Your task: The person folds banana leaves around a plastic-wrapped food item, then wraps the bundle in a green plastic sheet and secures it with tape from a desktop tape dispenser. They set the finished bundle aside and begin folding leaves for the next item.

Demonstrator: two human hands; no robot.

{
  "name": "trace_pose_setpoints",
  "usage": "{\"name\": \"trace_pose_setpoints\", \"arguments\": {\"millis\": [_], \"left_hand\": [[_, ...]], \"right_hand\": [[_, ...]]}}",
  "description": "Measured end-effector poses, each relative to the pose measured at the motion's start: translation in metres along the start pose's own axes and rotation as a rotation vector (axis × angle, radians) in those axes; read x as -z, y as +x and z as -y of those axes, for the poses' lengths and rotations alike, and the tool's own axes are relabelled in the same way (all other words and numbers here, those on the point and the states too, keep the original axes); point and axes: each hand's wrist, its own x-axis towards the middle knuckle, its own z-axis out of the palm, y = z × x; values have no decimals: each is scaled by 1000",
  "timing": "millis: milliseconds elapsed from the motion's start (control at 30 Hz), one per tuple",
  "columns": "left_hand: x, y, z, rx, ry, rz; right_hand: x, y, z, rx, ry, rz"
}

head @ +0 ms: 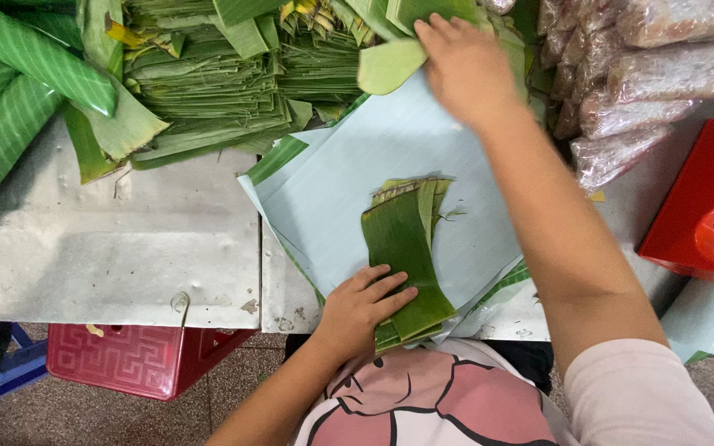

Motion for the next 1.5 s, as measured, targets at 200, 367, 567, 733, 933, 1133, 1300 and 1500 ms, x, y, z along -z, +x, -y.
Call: {"name": "trace_pose_setpoints", "arguments": {"millis": [200,367,567,733,933,1133,1300,1500], "left_hand": [[13,12,-5,-45,-9,59],[19,16,-9,-20,-28,50],[15,12,-9,-30,-5,38],[3,2,1,-125,28,-73],[-15,-8,8,-56,-268,-315],[-9,-8,8,-152,-133,-393],[1,-4,7,-183,81,-96],[-1,-3,0,-126,80,-102]], "right_hand": [[33,-6,-20,236,18,-204],[43,1,3,195,180,-280],[78,-15,24,11,528,-235],[108,-103,54,301,666,42],[96,-160,91,426,641,253],[66,-185,101,474,368,109],[88,-170,58,10,479,37],[150,-183,-86,-229,-203,-284]]}}
